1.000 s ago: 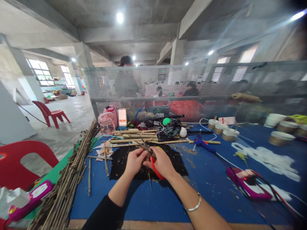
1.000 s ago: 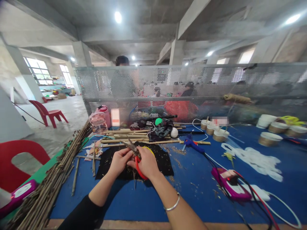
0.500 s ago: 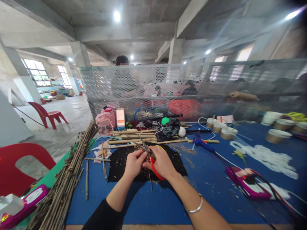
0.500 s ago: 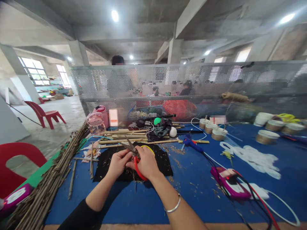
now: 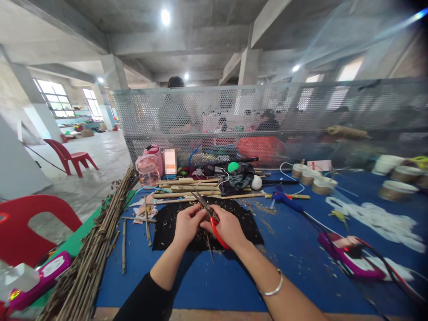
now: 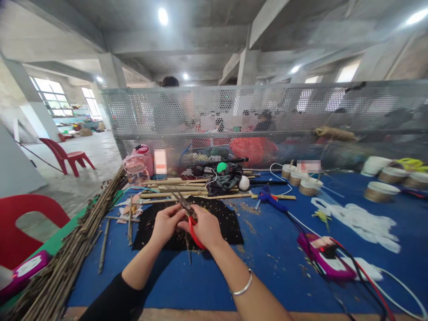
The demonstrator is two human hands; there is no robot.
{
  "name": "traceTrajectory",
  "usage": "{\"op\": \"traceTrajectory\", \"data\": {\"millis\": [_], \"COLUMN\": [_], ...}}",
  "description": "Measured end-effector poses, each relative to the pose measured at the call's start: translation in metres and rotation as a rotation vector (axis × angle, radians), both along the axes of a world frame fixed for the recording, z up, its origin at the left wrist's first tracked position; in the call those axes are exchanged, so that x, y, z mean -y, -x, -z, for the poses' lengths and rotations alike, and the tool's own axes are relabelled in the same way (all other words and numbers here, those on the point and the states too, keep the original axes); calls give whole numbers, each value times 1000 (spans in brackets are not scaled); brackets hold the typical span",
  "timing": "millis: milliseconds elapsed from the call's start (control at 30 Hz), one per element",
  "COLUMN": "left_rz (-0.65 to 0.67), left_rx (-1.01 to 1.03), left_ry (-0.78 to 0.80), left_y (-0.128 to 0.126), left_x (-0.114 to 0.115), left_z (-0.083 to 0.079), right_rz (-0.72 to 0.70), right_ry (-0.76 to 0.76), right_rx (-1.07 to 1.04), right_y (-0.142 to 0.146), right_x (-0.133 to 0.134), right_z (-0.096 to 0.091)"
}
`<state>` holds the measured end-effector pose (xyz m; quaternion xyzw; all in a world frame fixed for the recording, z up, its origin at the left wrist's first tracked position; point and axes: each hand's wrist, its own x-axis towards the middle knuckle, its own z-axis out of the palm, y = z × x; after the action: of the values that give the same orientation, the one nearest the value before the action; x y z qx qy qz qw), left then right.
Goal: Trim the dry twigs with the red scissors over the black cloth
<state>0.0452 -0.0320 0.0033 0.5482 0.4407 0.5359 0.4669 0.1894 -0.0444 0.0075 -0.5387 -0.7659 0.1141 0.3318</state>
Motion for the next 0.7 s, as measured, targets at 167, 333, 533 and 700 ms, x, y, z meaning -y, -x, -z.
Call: {"op": "traceTrajectory", "data": {"millis": [167, 333, 533, 700], "left_rz": [21, 15, 23, 34], "left_rx": [1, -27, -65, -31], "left_ry": [-28, -34, -45, -52], "left_y": [0, 1, 2, 2], "left_x": [-3, -3, -2, -3], "left_z": [3, 4, 3, 4], "right_rz": [-31, -33, -21, -23], "right_ry": [-60, -130, -105, -83], "right_rx": [3, 66, 79, 26], "right_y": [1, 0, 0, 5], "right_x": [-3, -8, -7, -3], "right_z": [6, 9, 8, 7]}}
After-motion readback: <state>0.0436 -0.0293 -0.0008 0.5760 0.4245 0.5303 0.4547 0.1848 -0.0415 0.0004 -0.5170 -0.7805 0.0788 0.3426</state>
